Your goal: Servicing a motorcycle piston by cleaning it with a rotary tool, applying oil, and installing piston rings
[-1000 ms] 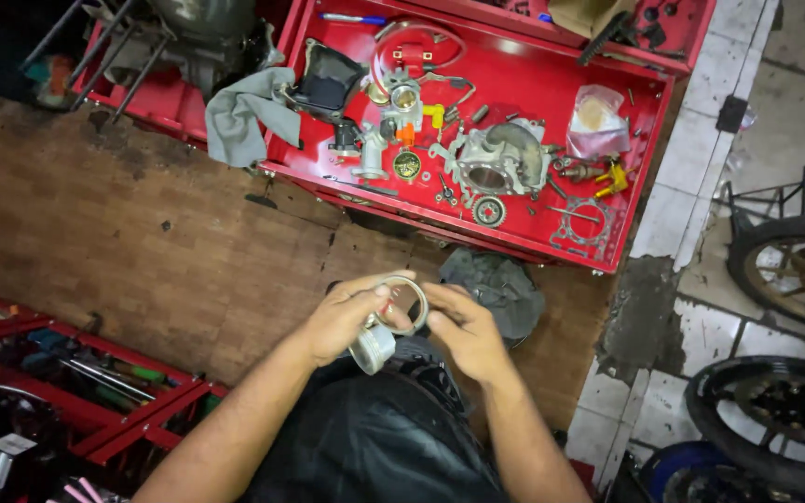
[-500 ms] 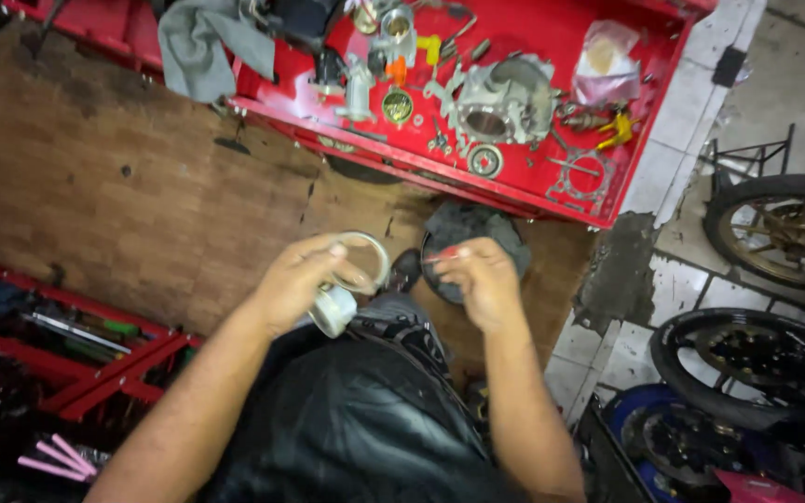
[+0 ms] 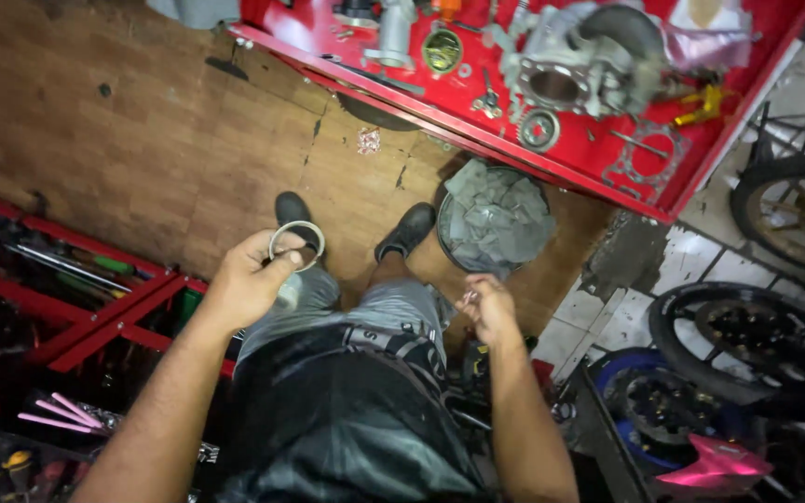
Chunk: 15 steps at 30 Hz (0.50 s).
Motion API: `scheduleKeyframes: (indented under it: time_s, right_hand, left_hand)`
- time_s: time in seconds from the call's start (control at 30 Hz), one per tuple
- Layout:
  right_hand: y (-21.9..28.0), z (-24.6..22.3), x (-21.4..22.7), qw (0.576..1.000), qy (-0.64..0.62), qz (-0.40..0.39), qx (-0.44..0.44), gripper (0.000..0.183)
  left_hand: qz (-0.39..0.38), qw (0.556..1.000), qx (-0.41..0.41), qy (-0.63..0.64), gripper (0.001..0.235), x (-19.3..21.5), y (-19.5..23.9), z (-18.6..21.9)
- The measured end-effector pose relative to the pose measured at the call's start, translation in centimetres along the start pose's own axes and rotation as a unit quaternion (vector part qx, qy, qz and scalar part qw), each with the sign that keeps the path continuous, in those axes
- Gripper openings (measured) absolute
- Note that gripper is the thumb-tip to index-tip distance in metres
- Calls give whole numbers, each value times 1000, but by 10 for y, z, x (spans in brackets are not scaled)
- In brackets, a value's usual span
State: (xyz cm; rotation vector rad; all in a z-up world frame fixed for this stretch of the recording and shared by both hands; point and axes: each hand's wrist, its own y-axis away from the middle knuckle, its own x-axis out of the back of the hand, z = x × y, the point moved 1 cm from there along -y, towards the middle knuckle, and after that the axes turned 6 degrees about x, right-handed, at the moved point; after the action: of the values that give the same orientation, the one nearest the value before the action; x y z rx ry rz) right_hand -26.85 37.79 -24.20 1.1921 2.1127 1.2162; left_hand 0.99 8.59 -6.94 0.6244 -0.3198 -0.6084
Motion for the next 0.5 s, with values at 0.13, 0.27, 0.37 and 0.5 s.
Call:
scheduleKeyframes:
  time_s: [0.13, 0.27, 0.37, 0.5]
  right_hand:
    - [-16, 18, -41, 997, 58, -31, -43, 13]
    - [-55, 27, -84, 974, 221, -49, -4, 18]
    - [-127, 45, -88, 893, 442, -43, 79, 20]
    - [-133, -7, -171, 797, 594, -43, 95, 34]
  left_hand:
    - [109, 985, 70, -115, 30, 39, -3, -8]
    - [151, 900, 196, -358, 38, 96, -2, -17]
    - [171, 920, 233, -265, 49, 146, -11, -46]
    - [204, 944, 225, -130, 64, 199, -18, -87]
